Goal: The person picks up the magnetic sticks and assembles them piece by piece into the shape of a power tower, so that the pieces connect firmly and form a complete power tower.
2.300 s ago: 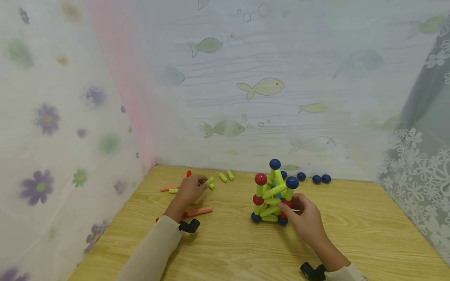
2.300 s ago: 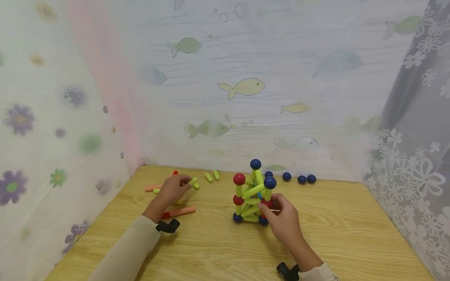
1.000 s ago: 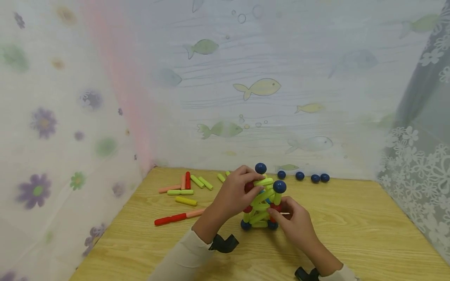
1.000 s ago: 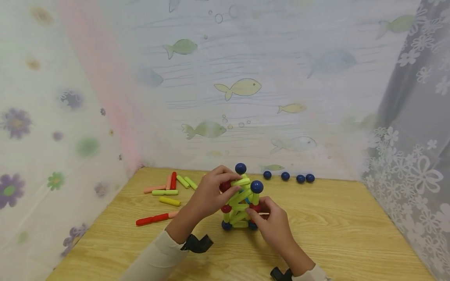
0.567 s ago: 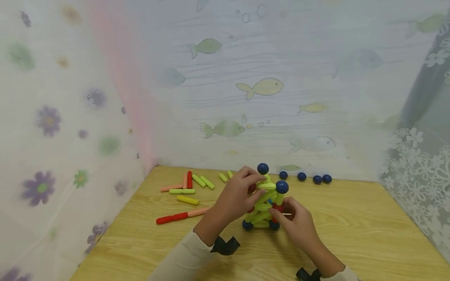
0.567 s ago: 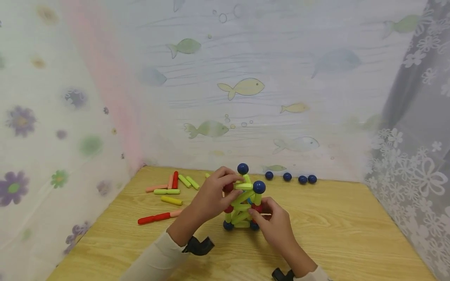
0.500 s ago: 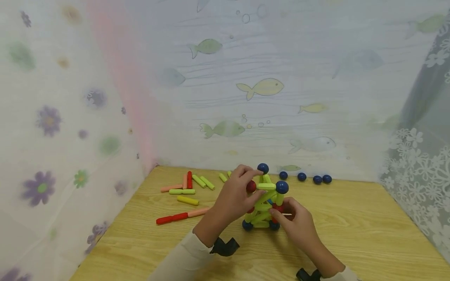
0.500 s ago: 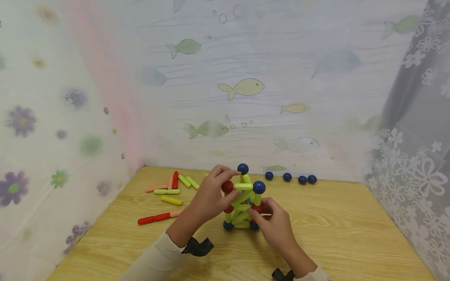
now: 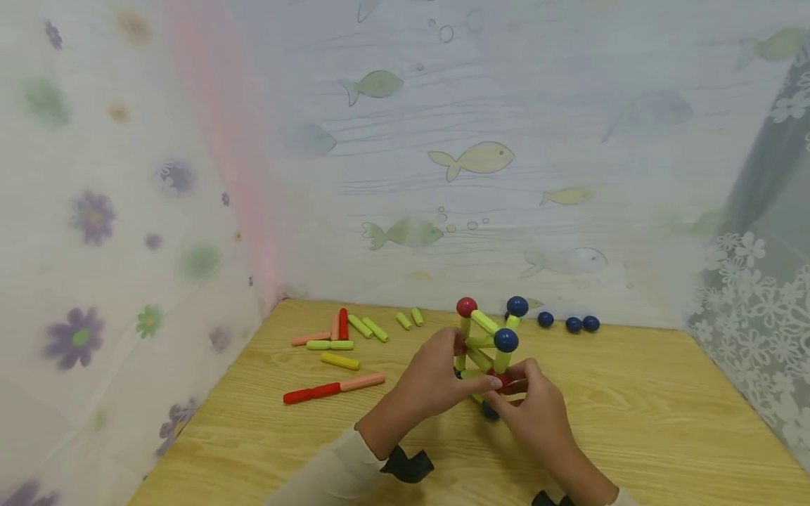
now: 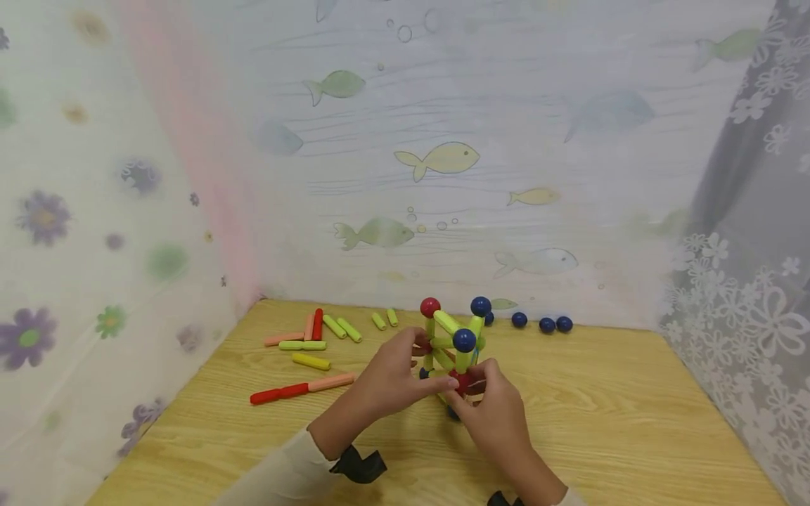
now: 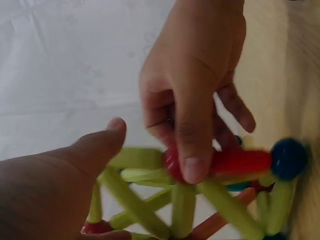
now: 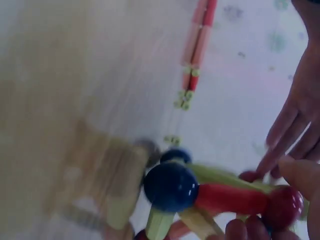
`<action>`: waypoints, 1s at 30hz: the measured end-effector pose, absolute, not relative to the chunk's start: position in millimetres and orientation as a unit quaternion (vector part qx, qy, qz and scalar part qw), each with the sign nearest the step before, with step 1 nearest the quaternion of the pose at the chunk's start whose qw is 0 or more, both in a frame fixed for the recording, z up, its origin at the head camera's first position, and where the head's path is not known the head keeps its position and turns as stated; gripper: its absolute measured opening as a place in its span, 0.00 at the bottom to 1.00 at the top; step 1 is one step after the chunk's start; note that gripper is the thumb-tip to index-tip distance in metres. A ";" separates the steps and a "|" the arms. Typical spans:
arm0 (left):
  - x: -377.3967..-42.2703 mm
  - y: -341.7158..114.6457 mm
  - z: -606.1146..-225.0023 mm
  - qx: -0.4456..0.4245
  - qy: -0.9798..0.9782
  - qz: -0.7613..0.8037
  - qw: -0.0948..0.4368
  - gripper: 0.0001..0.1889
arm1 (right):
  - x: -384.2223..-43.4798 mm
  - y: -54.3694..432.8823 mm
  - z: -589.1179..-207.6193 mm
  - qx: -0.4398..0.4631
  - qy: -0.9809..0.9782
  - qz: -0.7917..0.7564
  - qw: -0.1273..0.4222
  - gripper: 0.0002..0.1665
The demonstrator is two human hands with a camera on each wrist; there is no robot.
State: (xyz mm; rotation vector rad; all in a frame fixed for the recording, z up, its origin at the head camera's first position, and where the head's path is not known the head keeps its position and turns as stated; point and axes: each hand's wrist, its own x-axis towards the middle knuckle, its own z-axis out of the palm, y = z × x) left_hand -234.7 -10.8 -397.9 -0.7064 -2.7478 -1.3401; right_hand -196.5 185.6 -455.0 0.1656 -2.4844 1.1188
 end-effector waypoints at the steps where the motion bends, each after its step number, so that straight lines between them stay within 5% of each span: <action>1: -236.0 -9.4 -400.8 -0.232 -0.870 -0.434 -0.003 0.45 | -194.9 184.0 -455.5 0.073 -0.893 0.395 0.205 0.23; 7: -246.5 -7.3 -414.5 -0.258 -0.859 -0.442 -0.010 0.33 | -192.1 181.8 -456.0 0.121 -0.870 0.419 0.230 0.10; 14: -259.5 -11.1 -419.5 -0.281 -0.851 -0.442 -0.040 0.18 | -195.3 197.3 -446.7 -0.002 -0.805 0.518 0.289 0.17; 19: -267.4 -19.2 -420.3 -0.286 -0.859 -0.424 -0.040 0.18 | -202.5 207.5 -447.7 -0.008 -0.837 0.503 0.215 0.28; 24: -288.4 -56.6 -413.5 -0.303 -0.862 -0.402 -0.062 0.18 | -208.4 211.4 -450.1 -0.015 -0.852 0.499 0.156 0.25; 30: -326.7 -146.3 -419.1 -0.162 -0.913 -0.374 -0.002 0.10 | -210.4 210.0 -447.7 -0.008 -0.852 0.505 0.135 0.26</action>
